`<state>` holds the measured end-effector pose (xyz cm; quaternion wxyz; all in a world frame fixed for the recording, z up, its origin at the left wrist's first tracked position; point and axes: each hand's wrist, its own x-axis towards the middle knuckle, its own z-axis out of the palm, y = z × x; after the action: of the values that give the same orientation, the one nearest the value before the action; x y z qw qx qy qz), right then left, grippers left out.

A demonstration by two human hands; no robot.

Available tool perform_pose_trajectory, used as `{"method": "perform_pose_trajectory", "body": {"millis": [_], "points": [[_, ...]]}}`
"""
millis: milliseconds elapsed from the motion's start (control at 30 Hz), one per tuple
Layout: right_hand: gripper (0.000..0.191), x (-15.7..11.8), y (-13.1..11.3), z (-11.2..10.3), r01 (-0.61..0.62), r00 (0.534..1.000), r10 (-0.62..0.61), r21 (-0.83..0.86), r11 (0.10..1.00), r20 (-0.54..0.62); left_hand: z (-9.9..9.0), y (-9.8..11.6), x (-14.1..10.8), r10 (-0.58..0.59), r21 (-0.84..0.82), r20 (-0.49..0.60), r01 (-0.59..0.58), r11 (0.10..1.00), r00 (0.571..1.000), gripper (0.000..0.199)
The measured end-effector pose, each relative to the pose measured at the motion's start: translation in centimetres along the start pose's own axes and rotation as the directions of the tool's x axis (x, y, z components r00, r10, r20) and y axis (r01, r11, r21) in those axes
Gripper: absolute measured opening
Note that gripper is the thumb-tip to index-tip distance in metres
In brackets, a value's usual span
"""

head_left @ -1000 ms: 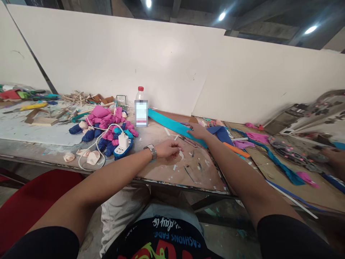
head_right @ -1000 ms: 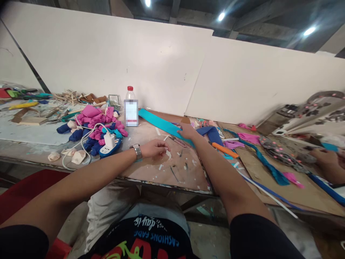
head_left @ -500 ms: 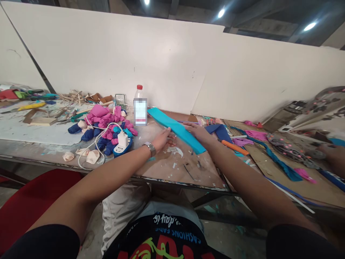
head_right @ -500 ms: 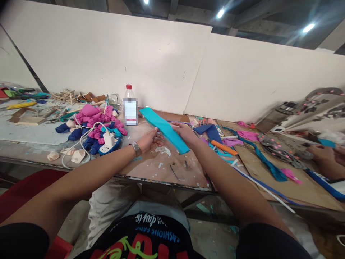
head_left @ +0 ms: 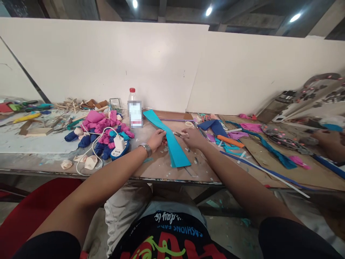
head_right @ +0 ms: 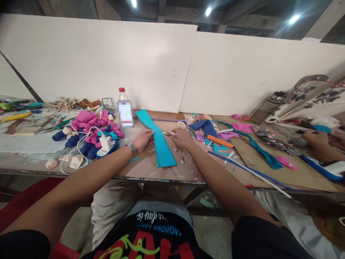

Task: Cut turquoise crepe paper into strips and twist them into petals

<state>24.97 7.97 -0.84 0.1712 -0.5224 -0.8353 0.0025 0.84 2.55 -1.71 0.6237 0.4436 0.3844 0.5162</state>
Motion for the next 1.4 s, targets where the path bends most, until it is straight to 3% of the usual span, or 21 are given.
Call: {"method": "perform_pose_trajectory", "body": {"millis": [133, 300, 500, 700, 967, 1100, 1200, 1267, 1333, 1400], "points": [[0.033, -0.2, -0.2, 0.1, -0.018, 0.997, 0.019, -0.016, 1.0, 0.069, -0.3, 0.1, 0.0, 0.012, 0.006, -0.02, -0.011, 1.0, 1.0, 0.024], [0.041, -0.4, -1.0, 0.0, -0.024, 0.998, 0.025, -0.033, 0.999, 0.052, -0.3, 0.1, -0.2, 0.023, 0.001, -0.016, -0.023, 1.0, 1.0, 0.027], [0.02, -0.5, -1.4, -0.3, 0.023, 0.997, -0.019, -0.05, 0.998, 0.079, -0.3, 0.2, -0.2, 0.02, 0.018, -0.006, -0.02, 1.0, 1.0, 0.026], [0.02, -0.8, -1.2, 0.4, 0.034, 0.997, -0.03, -0.058, 0.998, 0.067, -0.5, 0.0, -0.2, 0.029, 0.07, 0.013, -0.03, 0.997, 0.999, 0.013], [0.017, -1.1, -1.9, 0.5, -0.071, 0.997, 0.072, -0.007, 0.997, 0.035, -0.9, -0.1, -0.2, 0.049, 0.164, 0.049, -0.057, 0.985, 0.998, 0.041], [0.035, -1.2, -2.5, 0.0, -0.082, 0.996, 0.084, 0.121, 0.989, -0.006, -0.9, 0.2, -0.5, 0.051, 0.231, 0.076, -0.067, 0.971, 0.996, 0.051], [0.03, -1.0, -2.9, 0.2, -0.096, 0.99, 0.131, 0.427, 0.899, -0.052, -1.0, 0.3, -0.6, 0.036, 0.248, 0.096, -0.058, 0.967, 0.995, 0.057], [0.025, -0.9, -3.4, 0.4, -0.121, 0.985, 0.168, 0.535, 0.836, -0.04, -1.0, 0.3, -0.6, 0.019, 0.236, 0.109, -0.044, 0.971, 0.994, 0.062], [0.034, -1.0, -4.0, 0.6, -0.15, 0.98, 0.198, 0.612, 0.777, -0.012, -1.0, 0.2, -0.6, 0.009, 0.216, 0.133, -0.037, 0.976, 0.991, 0.068], [0.041, -1.2, -4.6, 0.5, -0.176, 0.971, 0.235, 0.8, 0.573, 0.045, -1.0, 0.2, -0.7, 0.004, 0.206, 0.157, -0.036, 0.978, 0.988, 0.071]]}}
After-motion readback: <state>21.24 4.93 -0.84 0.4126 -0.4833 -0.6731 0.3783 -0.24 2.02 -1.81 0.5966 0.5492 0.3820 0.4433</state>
